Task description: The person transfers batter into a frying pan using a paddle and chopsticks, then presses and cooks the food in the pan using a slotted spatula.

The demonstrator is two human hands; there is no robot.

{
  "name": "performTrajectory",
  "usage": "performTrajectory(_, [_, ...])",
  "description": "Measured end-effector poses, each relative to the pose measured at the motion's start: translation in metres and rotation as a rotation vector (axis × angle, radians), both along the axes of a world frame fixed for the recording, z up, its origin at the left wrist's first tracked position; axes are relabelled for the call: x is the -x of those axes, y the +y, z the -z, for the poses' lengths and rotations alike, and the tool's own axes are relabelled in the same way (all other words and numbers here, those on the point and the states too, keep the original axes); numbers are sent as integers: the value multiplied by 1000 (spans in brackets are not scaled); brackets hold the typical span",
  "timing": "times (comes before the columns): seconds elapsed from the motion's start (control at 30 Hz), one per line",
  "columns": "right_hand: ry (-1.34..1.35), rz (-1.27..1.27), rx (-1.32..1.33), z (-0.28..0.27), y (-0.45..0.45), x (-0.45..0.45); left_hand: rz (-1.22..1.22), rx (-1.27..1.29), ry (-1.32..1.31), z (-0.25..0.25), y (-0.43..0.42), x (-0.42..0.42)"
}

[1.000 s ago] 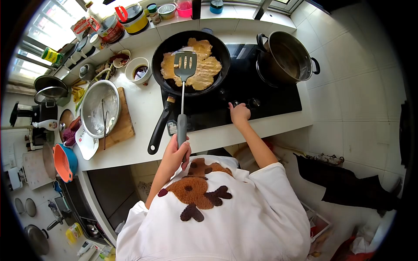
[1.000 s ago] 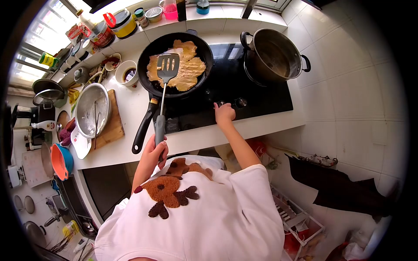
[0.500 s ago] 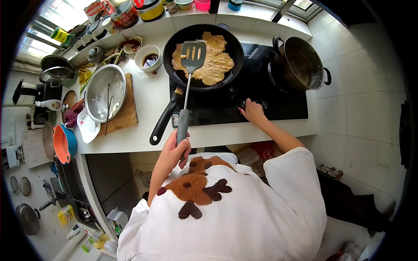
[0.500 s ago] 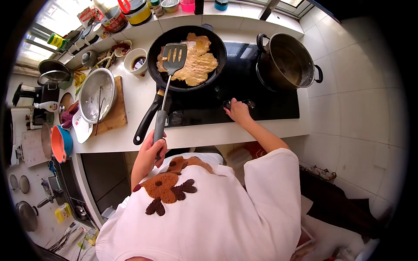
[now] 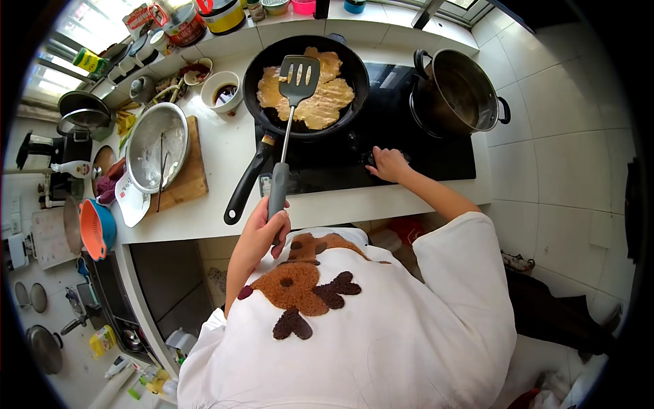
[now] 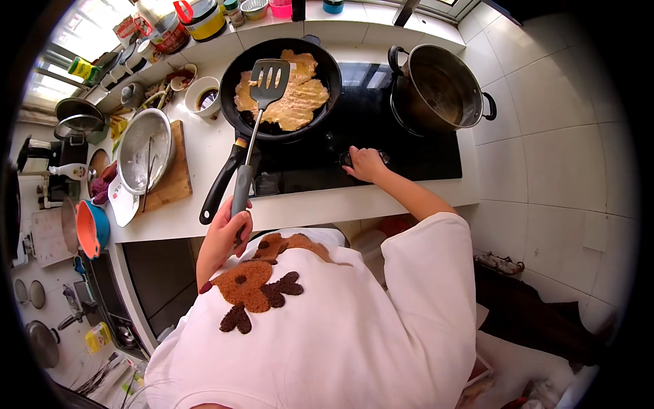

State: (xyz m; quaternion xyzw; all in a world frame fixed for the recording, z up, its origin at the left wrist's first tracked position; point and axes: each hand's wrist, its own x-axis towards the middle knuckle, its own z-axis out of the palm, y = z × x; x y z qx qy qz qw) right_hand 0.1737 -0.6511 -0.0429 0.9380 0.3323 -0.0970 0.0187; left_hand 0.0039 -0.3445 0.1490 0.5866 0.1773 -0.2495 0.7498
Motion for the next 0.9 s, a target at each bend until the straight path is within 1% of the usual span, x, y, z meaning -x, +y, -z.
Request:
performTrajectory(0.27, [66,15,-50,-5,0,-3,48,-35,33,-3,2,0])
performTrajectory(0.4, [22,18,-68,-6,0,1,67,-37,22,-2,4,-2])
performTrajectory(0.57, [54,26,-62,-6,0,-1,68,-32,16,-2,5,-7])
performTrajectory(0.9, [31,6,-55,-4,0,-2,66,-2,-4,3,5,-6])
